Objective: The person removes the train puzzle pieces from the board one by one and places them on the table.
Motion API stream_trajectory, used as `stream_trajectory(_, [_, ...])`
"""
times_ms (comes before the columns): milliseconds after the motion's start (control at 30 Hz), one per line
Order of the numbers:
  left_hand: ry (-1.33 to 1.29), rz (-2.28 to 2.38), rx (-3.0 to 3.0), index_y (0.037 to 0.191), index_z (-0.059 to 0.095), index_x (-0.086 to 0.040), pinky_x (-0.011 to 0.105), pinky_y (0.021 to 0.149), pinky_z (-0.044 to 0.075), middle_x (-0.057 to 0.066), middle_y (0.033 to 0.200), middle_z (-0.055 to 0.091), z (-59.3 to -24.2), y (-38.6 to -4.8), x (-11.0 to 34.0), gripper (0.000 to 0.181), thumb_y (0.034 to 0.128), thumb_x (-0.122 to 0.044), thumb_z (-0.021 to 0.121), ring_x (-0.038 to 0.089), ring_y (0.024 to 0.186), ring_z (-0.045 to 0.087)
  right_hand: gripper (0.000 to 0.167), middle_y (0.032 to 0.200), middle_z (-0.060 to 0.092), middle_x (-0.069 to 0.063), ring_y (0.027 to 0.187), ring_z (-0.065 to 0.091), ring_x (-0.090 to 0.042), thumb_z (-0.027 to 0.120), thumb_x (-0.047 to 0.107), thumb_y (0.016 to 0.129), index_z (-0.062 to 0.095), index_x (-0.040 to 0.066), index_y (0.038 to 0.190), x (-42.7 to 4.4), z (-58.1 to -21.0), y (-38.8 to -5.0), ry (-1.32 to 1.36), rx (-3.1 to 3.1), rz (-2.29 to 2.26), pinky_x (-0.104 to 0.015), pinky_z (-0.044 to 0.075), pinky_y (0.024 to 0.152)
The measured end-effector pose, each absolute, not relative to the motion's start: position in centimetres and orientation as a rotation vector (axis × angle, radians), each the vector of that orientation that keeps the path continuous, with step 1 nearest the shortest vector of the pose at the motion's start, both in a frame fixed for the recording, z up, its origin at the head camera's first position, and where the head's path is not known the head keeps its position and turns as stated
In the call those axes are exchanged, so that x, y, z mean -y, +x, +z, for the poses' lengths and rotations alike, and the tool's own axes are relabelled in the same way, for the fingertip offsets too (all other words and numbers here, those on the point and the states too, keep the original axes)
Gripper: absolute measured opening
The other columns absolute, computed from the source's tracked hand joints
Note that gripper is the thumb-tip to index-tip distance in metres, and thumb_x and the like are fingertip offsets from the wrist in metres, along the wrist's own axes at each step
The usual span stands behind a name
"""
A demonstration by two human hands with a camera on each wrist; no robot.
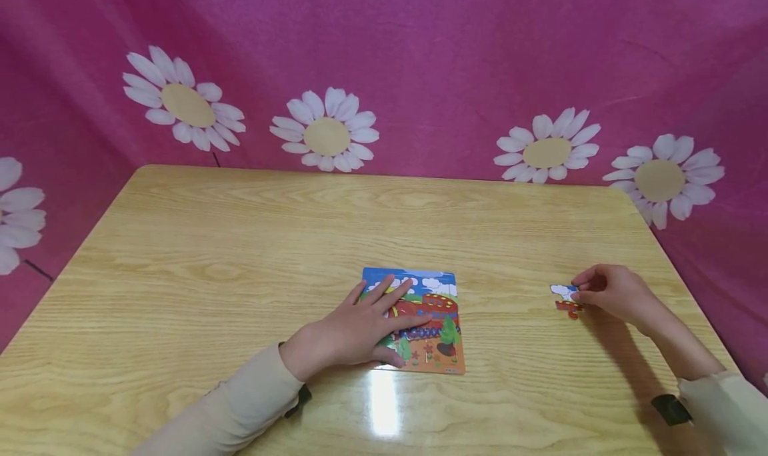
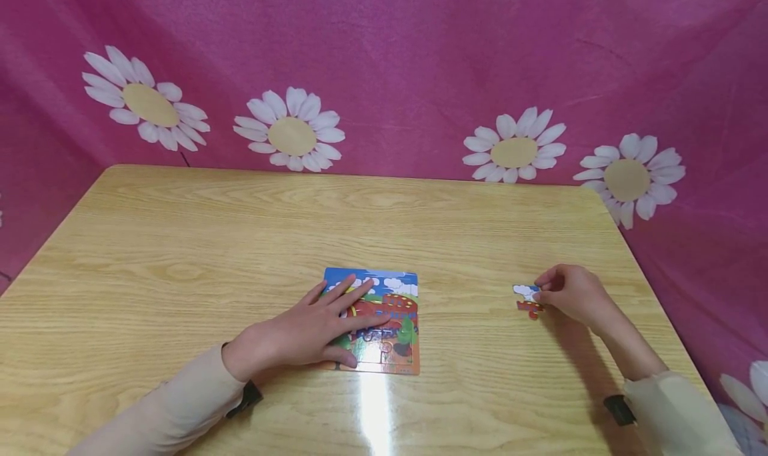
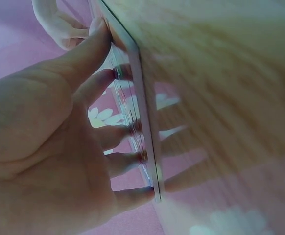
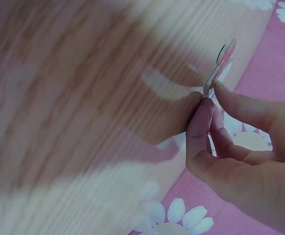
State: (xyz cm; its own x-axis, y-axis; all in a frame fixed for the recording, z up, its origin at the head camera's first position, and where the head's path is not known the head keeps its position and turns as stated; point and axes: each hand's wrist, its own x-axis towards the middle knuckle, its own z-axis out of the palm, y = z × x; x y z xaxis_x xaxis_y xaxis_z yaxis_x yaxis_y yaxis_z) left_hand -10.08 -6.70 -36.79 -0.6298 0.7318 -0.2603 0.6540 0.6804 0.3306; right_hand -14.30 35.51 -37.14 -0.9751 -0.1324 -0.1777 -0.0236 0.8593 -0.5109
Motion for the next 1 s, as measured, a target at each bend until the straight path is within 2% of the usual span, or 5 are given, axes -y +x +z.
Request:
stream_trajectory(167, [1.092,0.296,-2.523,0.153,0.033,-0.038,0.064,0.113,0.012,0.008,0.164,0.006,-36.8,-10.1,6.6,0.07,0.0904,-0.057,0.056,0.036,0.148,0.003,0.026,0.082,0.065,-0.006,0.068,0.052,-0.004,0.073,0.006,0.086,0.062,-0.015,0.097,-35.8,-37.2,-14.3,-0.119,-2.801,-0.814,-0.022,0.045,0.057])
stream_trajectory(500, [1.114,0.317,-2.524,0.153,0.034,-0.037,0.064,0.112,0.012,0.009,0.164,0.009,-36.9,-10.0,6.5,0.07,0.0892,-0.056,0.057,0.037,0.148,0.003,0.027,0.084,0.067,-0.008,0.068,0.057,-0.008,0.063,0.011,0.096,0.062,-0.015,0.105,-35.1,-36.6,-13.4,-0.052,-2.733,-1.003,-0.025,0.051,0.058])
stream_trajectory(700, [1.131,0.344,-2.53,0.153,0.034,-0.036,0.064,0.113,0.012,0.011,0.164,0.009,-36.9,-9.9,6.8,0.07,0.0895,-0.055,0.058,0.039,0.148,0.003,0.022,0.09,0.068,-0.011,0.07,0.058,-0.014,0.061,0.009,0.097,0.063,-0.01,0.108,-30.2,-35.9,-12.8,-0.126,-2.649,-1.129,-0.027,0.051,0.057])
stream_trajectory(833, [1.115,0.384,-2.519,0.153,0.036,-0.033,0.063,0.113,0.011,0.011,0.164,0.008,-36.8,-9.8,7.3,0.071,0.0893,-0.052,0.061,0.038,0.148,0.001,0.018,0.096,0.07,-0.013,0.08,0.062,-0.018,0.063,0.006,0.095,0.066,-0.007,0.107,-25.9,-35.6,-13.0,-0.193,-2.598,-1.201,-0.026,0.052,0.064])
stream_trajectory(1000, [1.065,0.43,-2.523,0.152,0.038,-0.031,0.062,0.114,0.01,0.014,0.163,0.01,-36.5,-9.4,8.4,0.068,0.0903,-0.046,0.063,0.039,0.148,0.003,0.015,0.096,0.071,-0.014,0.083,0.064,-0.02,0.064,0.004,0.094,0.068,-0.005,0.105,-21.2,-35.6,-13.8,-0.262,-2.528,-1.283,-0.029,0.051,0.072])
